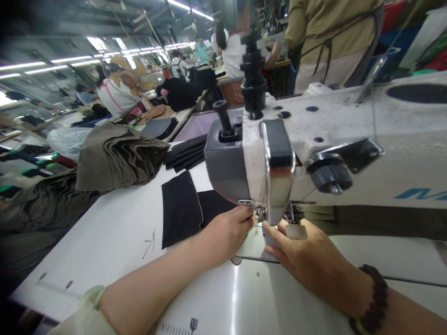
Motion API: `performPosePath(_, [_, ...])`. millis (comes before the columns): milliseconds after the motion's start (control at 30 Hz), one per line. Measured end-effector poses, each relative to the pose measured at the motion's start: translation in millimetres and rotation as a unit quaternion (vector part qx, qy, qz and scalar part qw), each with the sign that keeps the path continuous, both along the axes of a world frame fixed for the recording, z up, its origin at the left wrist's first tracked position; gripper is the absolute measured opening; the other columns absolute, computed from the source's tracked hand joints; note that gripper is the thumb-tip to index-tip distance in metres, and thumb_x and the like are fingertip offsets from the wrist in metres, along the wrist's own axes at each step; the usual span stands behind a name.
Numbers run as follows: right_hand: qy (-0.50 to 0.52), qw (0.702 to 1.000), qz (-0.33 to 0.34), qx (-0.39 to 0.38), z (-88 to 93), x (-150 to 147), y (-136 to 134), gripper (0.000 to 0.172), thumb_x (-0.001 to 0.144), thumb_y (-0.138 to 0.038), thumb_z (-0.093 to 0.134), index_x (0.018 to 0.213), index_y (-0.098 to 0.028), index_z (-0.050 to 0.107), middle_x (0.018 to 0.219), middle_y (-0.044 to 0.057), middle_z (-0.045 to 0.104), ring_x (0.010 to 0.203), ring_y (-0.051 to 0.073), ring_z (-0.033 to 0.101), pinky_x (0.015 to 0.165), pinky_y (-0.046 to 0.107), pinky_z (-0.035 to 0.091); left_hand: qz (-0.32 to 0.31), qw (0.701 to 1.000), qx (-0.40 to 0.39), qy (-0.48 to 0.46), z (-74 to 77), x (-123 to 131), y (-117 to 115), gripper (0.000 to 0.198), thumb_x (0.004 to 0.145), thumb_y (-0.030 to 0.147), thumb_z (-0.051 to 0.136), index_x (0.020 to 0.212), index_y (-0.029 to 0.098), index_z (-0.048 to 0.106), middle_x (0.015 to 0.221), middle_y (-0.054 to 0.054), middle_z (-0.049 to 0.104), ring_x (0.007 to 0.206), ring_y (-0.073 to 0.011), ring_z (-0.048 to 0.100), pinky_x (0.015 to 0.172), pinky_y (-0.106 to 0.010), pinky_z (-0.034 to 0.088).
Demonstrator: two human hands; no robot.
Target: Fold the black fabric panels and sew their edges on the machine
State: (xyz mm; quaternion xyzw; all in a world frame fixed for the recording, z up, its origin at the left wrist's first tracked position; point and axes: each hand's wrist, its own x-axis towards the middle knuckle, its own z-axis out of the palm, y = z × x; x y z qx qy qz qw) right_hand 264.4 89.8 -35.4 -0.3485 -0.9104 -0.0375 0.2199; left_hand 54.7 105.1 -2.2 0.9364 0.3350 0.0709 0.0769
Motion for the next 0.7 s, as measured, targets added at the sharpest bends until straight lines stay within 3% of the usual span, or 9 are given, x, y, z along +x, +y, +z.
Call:
performPosePath(300, [-0.016, 1.0, 0.006, 0.014, 3.4, -1.9, 0.9, 0.036, 0.092, -0.037, 0.039, 0.112, -0.017, 0.061, 0.094, 0.01, 0.066, 0.083, 0.02, 0.062, 0.065, 0.031, 0.052, 0.036, 0.999, 0.011, -0.016, -12.5, -0.5, 7.6, 0.018, 0.091, 0.01, 0.041, 0.098, 0.007, 0.058, 0.104, -0.011, 0.06, 0.106, -0.0203, 0.055, 0.091, -0.03, 0.048])
performPosePath(533, [0.0, 1.0, 0.002, 0.015, 4.3, -5.0, -0.4, 0.038, 0.094, -0.04, 0.036, 0.109, -0.017, 0.062, 0.093, 0.009, 0.066, 0.074, 0.018, 0.062, 0.058, 0.028, 0.051, 0.04, 0.999, -0.014, -0.017, -7.5, 0.0, 6.1, 0.02, 0.09, 0.009, 0.043, 0.102, 0.007, 0.058, 0.106, -0.011, 0.061, 0.108, -0.0199, 0.055, 0.094, -0.03, 0.047])
performPosePath(700, [0.012, 1.0, -0.007, 0.023, 8.5, -8.3, -1.1, 0.034, 0.093, -0.037, 0.034, 0.1, -0.02, 0.063, 0.09, 0.006, 0.066, 0.07, 0.015, 0.061, 0.061, 0.026, 0.05, 0.052, 0.999, 0.008, 0.008, -3.9, -1.4, 1.1, 0.023, 0.09, 0.015, 0.048, 0.109, 0.008, 0.059, 0.112, -0.013, 0.061, 0.11, -0.0228, 0.055, 0.098, -0.034, 0.044])
